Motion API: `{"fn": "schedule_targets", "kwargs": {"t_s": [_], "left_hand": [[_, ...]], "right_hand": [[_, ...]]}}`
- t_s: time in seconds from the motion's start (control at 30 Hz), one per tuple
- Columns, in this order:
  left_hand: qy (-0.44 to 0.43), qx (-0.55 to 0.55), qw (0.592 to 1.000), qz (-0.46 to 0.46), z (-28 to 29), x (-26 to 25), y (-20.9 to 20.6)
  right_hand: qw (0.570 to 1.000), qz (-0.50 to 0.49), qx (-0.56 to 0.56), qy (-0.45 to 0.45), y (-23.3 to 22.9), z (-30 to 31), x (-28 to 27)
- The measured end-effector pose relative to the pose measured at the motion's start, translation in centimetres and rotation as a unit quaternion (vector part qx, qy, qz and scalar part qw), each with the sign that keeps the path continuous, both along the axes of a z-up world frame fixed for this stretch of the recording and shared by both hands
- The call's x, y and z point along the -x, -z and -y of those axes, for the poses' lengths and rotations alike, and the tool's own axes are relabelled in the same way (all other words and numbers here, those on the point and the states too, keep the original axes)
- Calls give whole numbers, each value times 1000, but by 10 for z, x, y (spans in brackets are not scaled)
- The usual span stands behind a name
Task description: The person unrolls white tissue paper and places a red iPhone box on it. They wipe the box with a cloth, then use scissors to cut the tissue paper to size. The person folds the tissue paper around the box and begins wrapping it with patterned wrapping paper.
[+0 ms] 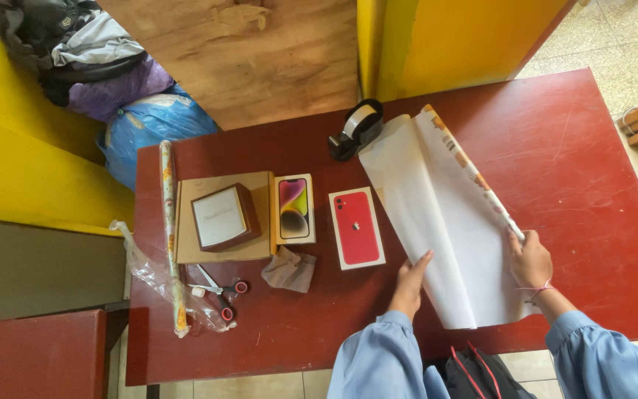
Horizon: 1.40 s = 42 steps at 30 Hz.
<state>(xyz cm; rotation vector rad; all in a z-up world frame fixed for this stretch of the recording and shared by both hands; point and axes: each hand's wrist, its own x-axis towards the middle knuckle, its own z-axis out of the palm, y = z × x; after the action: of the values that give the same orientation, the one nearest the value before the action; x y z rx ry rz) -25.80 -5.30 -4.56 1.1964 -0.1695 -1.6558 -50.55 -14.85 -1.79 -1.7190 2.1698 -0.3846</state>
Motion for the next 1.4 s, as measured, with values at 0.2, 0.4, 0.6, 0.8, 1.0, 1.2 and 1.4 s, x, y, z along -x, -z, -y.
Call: {"fn": "schedule_targets", "kwargs": {"t_s": [0.2, 0.4, 0.6, 0.8, 1.0, 1.2, 1.4], "left_hand": [[-51, -36, 998, -31, -14, -23, 0], [-61, -23, 996, 63, -22, -35, -4], [-75, -62, 986, 138, -29, -34, 8], [-102, -90, 942, 307, -23, -22, 48], [-134, -114, 891, 419, -25, -7, 45], [-51, -254, 754, 604, -23, 14, 1], [-43, -308, 550, 775, 2, 58, -22]], "right_hand": [[995, -88, -12, 43, -4, 10, 38], [981, -183, 53, 24, -18, 18, 77], [977, -210, 26, 34, -42, 38, 115], [971, -233, 6, 49, -55, 69, 165], [977, -203, 9, 66, -51, 100, 228], [977, -188, 7, 95, -36, 118, 276], [965, -250, -32, 77, -25, 121, 286]]}}
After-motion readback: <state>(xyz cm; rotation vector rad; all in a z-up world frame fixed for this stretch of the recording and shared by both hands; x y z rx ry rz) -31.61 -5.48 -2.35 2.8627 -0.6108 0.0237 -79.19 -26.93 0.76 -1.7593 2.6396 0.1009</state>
